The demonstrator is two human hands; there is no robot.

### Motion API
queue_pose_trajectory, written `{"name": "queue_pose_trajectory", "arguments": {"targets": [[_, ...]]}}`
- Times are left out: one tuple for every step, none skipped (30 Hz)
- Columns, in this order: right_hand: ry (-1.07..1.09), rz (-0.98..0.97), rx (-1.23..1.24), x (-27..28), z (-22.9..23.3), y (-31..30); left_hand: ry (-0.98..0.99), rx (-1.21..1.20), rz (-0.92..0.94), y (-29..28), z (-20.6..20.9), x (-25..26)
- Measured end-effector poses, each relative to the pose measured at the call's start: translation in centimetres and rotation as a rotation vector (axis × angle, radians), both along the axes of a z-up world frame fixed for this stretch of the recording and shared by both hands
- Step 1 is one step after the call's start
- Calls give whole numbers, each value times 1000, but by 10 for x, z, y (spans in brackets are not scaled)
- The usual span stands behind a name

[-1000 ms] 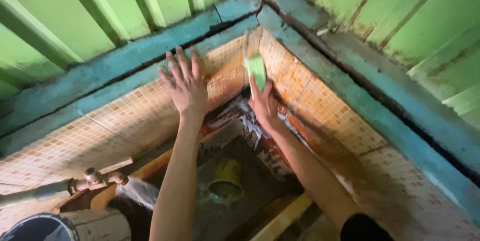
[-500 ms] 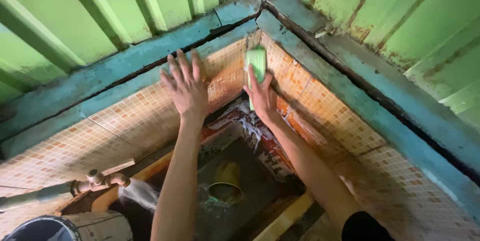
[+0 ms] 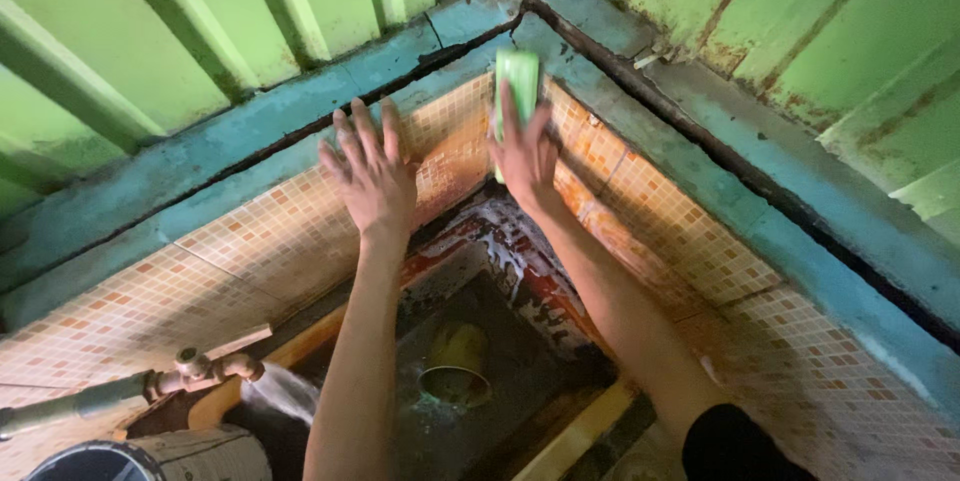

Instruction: The person cleans the edges and tiled walls of a basin using a green sponge, occasionally dipping the sponge into a blue bucket of soapy water and rinsing areas with a running faucet.

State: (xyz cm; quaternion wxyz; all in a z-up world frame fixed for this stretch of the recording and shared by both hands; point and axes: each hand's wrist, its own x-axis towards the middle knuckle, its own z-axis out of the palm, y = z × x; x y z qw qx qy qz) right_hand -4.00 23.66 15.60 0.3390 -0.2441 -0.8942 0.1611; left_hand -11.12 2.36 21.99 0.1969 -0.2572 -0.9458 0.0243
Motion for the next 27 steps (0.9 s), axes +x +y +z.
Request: {"name": "queue_pose_trajectory", "arguments": {"targets": [[-62, 22, -131, -2, 7, 4, 8, 3, -3, 0, -2, 1], [-58, 1, -50, 2, 6, 0, 15, 7, -6, -1, -3, 2], [-48, -22, 35, 3, 3, -3, 29, 15, -10, -1, -1, 0], [-38, -46, 121, 5, -3, -5, 43, -13, -7, -2, 1, 0], [-73, -16, 48, 15, -13, -10, 57, -34, 4, -2, 2, 2], [-109, 13, -25, 29, -27, -18, 70, -54, 16, -2, 2, 5], [-142, 38, -107, 34, -36, -21, 83, -56, 16, -3, 4, 4], [-86, 76, -104, 31, -39, -18, 97, -58, 16, -1, 5, 3], [-37, 115, -111, 32, -44, -19, 102, -69, 17, -3, 3, 5], [12, 154, -117, 33, -46, -20, 79, -56, 17, -3, 1, 7], [88, 154, -86, 26, -40, -16, 62, -45, 13, -2, 1, 6], [163, 154, -55, 12, -29, -8, 45, -34, 9, -2, 2, 5], [236, 150, -23, 2, -20, -3, 34, -21, 1, -1, 2, 4], [126, 84, -41, -2, -15, -3, 23, -7, -6, -2, 2, 4], [13, 24, -50, -5, -10, -2, 9, 15, -8, -1, 0, 5], [-101, -35, -59, -5, -9, -1, 30, 15, -14, -3, -1, 7], [-107, -8, -20, 1, -10, -1, 58, 21, -17, -3, 0, 7], [-113, 19, 20, 15, -16, -4, 86, 27, -19, -3, 1, 6], [-126, 45, 52, 29, -24, -11, 85, 17, -10, -4, 0, 8], [-164, 42, -22, 39, -30, -18, 85, 6, -2, -4, -2, 10], [-196, 44, -88, 44, -29, -23, 91, 2, 11, -3, 0, 9], [-229, 47, -154, 47, -25, -25, 143, -30, 38, -1, 2, 8], [-138, 33, -14, 47, -19, -25, 190, -73, 58, -1, 2, 8], [-47, 19, 126, 42, -8, -22, 237, -116, 79, -1, 2, 8], [48, 5, 266, 35, 6, -19, 181, -69, 53, -1, 3, 9], [-23, 10, 97, 27, 20, -17, 125, -21, 28, -1, 4, 10], [-98, 16, -72, 19, 32, -12, 65, 26, 5, -1, 4, 11]]}}
